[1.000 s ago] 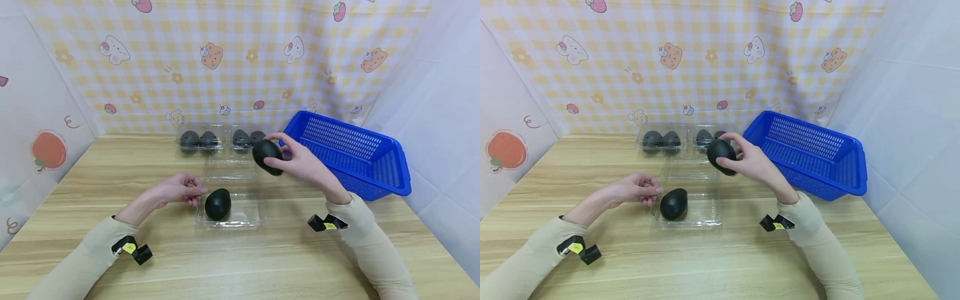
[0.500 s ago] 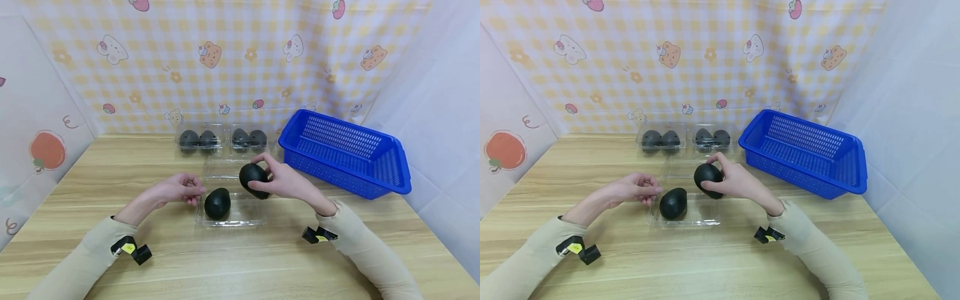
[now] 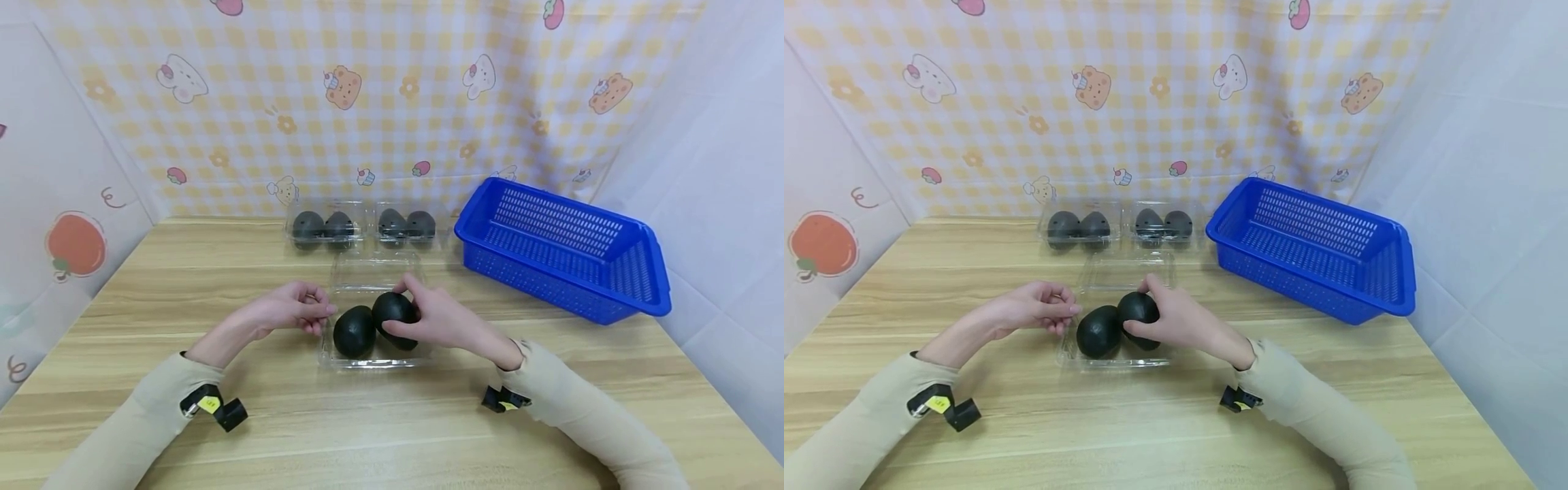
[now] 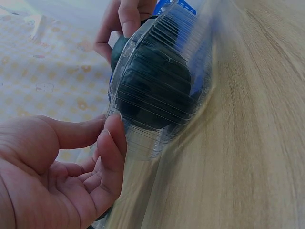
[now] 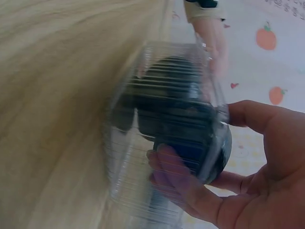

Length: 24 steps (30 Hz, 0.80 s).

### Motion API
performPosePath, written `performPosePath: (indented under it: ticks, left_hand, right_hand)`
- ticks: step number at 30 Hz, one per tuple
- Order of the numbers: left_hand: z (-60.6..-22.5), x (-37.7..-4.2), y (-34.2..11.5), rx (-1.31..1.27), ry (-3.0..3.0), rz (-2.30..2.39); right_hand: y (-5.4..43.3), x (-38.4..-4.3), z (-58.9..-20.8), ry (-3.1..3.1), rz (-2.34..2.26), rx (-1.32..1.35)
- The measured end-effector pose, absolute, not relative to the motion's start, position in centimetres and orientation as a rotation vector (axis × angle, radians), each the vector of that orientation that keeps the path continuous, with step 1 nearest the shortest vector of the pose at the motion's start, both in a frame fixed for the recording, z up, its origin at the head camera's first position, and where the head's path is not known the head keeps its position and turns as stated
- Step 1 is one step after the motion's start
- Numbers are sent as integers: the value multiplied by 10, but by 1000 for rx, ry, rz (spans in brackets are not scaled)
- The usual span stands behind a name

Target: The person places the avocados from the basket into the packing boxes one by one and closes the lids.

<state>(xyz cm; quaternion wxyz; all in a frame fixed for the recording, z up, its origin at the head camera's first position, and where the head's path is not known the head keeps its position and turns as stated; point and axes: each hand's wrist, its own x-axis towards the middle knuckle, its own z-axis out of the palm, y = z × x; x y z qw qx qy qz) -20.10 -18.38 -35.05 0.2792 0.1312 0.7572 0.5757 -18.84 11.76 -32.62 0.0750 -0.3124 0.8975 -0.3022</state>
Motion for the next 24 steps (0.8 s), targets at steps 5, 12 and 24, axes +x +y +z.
performPosePath:
  ticks: [5,12,24]
  left_hand:
    - [-350,-201,-184,351,2028,1546]
    - [-350,-201,-183,348,2020,1550]
    - [-351,-202,-184,342,2019,1548]
  right_hand:
    - [113,-186,-332,2726,-884,-950]
    - [107,-186,-340,2741,-847,-917]
    - [105,-185,-341,2754,-770,-854]
